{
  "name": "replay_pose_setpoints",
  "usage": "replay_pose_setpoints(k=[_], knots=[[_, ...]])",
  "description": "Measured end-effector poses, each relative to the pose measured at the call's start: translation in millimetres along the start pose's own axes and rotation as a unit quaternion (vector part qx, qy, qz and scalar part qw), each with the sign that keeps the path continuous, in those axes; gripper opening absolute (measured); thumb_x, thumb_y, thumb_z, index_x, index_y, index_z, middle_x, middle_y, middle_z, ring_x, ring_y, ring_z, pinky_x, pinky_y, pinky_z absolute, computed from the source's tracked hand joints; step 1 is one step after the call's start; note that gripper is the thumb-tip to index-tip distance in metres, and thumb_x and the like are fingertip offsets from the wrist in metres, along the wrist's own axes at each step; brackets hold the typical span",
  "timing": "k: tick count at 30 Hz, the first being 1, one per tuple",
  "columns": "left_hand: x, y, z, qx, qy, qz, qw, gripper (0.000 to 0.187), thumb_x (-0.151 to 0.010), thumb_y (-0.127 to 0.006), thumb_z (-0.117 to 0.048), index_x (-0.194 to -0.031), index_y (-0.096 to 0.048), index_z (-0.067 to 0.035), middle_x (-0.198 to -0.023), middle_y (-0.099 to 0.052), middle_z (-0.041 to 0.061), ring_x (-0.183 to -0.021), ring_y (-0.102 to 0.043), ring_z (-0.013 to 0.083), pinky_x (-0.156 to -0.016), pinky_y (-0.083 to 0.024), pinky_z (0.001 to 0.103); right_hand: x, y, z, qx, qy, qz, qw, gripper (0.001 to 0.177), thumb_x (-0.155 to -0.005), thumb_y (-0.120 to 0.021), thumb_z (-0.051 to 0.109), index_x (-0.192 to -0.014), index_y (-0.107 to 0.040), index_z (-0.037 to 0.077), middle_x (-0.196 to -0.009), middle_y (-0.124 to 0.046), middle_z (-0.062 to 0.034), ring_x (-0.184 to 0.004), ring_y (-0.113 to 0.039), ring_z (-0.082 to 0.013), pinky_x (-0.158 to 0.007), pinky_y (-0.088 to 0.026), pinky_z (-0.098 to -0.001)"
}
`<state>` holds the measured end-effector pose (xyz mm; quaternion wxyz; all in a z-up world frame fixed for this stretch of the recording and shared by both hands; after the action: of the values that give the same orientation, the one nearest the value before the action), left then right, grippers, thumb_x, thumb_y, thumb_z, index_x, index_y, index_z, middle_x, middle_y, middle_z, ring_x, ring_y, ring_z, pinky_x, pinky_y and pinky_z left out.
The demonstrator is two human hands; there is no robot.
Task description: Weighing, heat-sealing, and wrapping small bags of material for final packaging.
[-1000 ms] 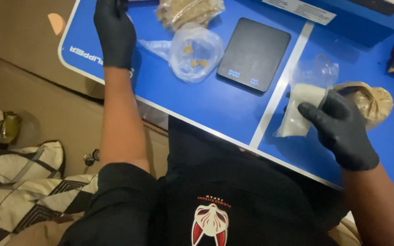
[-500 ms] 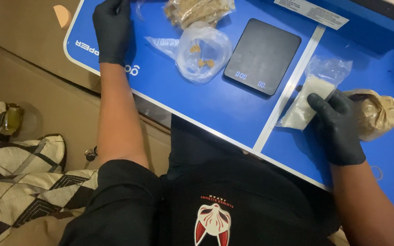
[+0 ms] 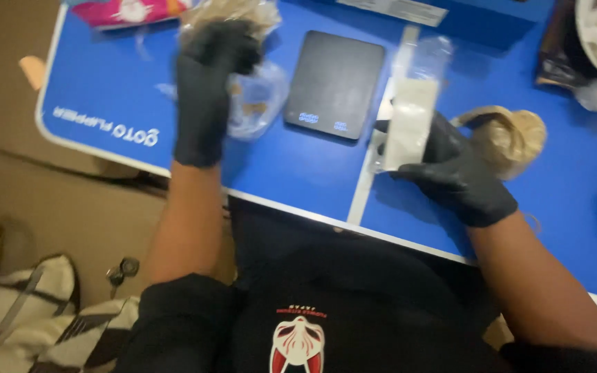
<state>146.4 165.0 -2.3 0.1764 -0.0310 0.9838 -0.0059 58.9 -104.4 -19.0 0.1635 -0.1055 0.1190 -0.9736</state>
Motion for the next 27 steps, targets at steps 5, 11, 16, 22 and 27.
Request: replay_pose_setpoints(k=[5, 11, 16, 22, 27], knots=[[34.0, -120.4, -21.8, 0.072, 0.107, 0.259, 0.957, 0.030, -0.088, -0.053, -0.016, -0.116, -0.044, -0.007, -0.104, -0.054, 0.009, -0.083, -0.056, 0.0159, -0.068, -0.052, 0.025, 5.8, 0.5, 14.4, 0.042, 0.000, -0.003, 0.999, 0.067, -0.065, -0.064, 0.005, -0.127, -0.037, 0.002, -0.112, -0.056, -0.0117, -0.101, -0.056, -0.0215, -0.087, -0.048, -0.0345], [31.9, -175.3, -14.3, 0.239, 0.267, 0.148, 0.922, 0.025, -0.073, -0.063, -0.021, -0.088, -0.058, -0.002, -0.081, -0.066, 0.012, -0.075, -0.063, 0.0189, -0.070, -0.053, 0.029, 8.0, 7.6, 5.7, 0.061, 0.022, 0.019, 0.998, 0.068, -0.070, -0.062, -0.001, -0.130, -0.031, 0.006, -0.125, -0.048, -0.0122, -0.114, -0.049, -0.0209, -0.099, -0.043, -0.0365], [28.6, -178.8, -2.2, 0.340, 0.290, 0.070, 0.892, 0.020, -0.069, -0.069, -0.011, -0.084, -0.060, -0.001, -0.078, -0.063, 0.014, -0.067, -0.064, 0.0290, -0.062, -0.054, 0.033, 10.9, 10.0, 0.0, 0.393, 0.094, -0.088, 0.911, 0.065, -0.081, -0.060, 0.019, -0.135, -0.025, 0.016, -0.126, -0.051, -0.0075, -0.115, -0.051, -0.0218, -0.086, -0.043, -0.0319], [35.6, -182.3, 1.4, 0.268, 0.280, 0.141, 0.911, 0.032, -0.075, -0.066, -0.013, -0.104, -0.056, -0.002, -0.070, -0.058, 0.009, -0.057, -0.055, 0.0168, -0.052, -0.048, 0.028, 11.3, 17.4, -27.5, 0.430, 0.186, -0.111, 0.876, 0.039, -0.087, -0.050, 0.015, -0.125, -0.042, 0.007, -0.107, -0.061, -0.0157, -0.089, -0.061, -0.0327, -0.070, -0.044, -0.0376], [43.5, -186.3, -1.8, 0.233, 0.288, 0.132, 0.919, 0.027, -0.073, -0.065, -0.016, -0.095, -0.057, -0.003, -0.068, -0.058, 0.009, -0.057, -0.056, 0.0176, -0.053, -0.050, 0.029, 10.5, 20.6, -34.0, 0.420, 0.195, -0.124, 0.877, 0.025, -0.086, -0.046, 0.010, -0.110, -0.052, 0.005, -0.087, -0.061, -0.0144, -0.072, -0.059, -0.0314, -0.062, -0.042, -0.0387]])
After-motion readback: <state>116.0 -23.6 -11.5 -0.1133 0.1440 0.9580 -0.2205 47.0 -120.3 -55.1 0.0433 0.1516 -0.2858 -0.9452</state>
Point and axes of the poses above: each hand's wrist, its own x-axis away from the middle knuckle, its own y-axis out of the back of the hand, z = x × y, the point moved 4 cm from there along -x, towards the middle knuckle
